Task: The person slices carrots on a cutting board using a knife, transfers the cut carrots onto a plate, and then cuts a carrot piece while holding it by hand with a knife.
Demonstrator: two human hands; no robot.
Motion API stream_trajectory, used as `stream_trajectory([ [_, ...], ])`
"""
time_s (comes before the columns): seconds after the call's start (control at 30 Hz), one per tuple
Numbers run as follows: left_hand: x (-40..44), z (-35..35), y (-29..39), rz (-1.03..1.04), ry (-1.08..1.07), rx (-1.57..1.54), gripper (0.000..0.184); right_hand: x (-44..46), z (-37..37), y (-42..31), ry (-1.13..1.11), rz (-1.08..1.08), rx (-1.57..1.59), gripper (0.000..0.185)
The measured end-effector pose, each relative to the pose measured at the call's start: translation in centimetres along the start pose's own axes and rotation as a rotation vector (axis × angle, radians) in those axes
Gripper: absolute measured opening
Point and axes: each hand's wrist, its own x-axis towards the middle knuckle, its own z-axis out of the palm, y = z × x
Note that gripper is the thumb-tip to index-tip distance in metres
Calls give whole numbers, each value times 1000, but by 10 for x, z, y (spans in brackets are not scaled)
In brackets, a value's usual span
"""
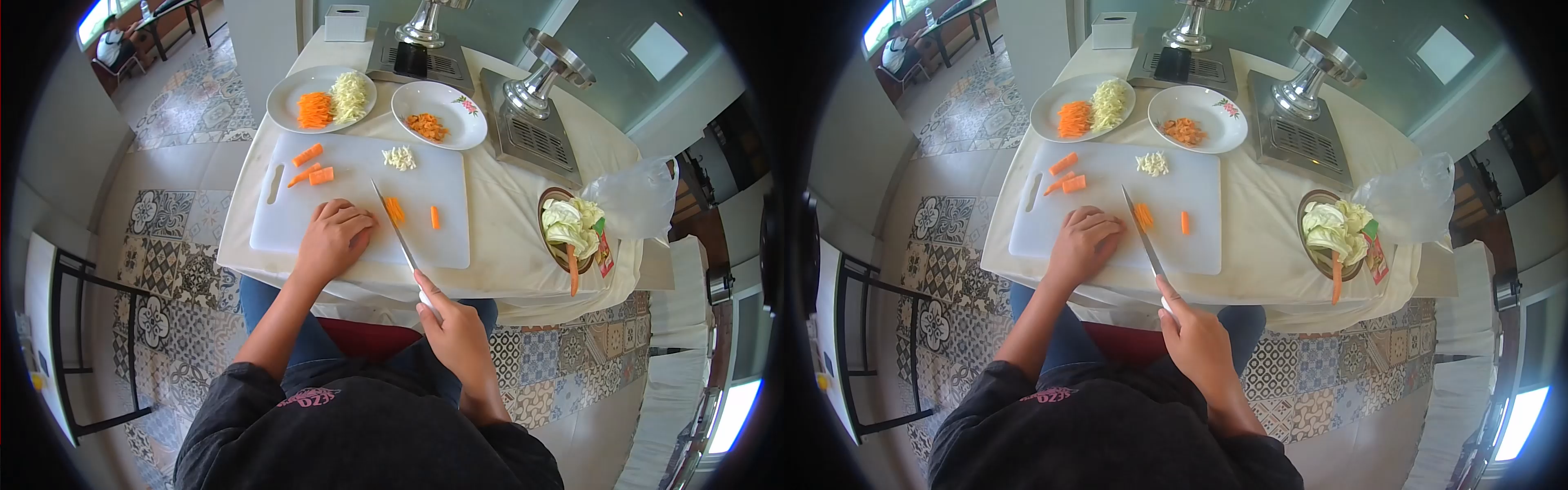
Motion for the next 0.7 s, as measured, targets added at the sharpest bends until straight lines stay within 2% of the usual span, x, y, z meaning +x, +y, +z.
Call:
stream_trajectory([
  [0.13, 1, -3, 2, 38, -9, 7, 23, -2, -8, -4, -34, 68, 65, 49],
  [0.27, 3, -3, 3, 85, 6, 23, 29, -1, -6, -3, -17, 27, 66, 49],
  [0.37, 5, -2, 5, -23, 40, -61, 33, -1, -4, 0, -4, -7, 33, 49],
  [0.47, 8, -2, 11, -39, 34, -64, 34, 0, 1, 6, 29, -50, -14, 49],
  [0.7, 18, 2, 17, -37, -110, 24, 32, 0, 8, 15, 81, -98, -138, 50],
])
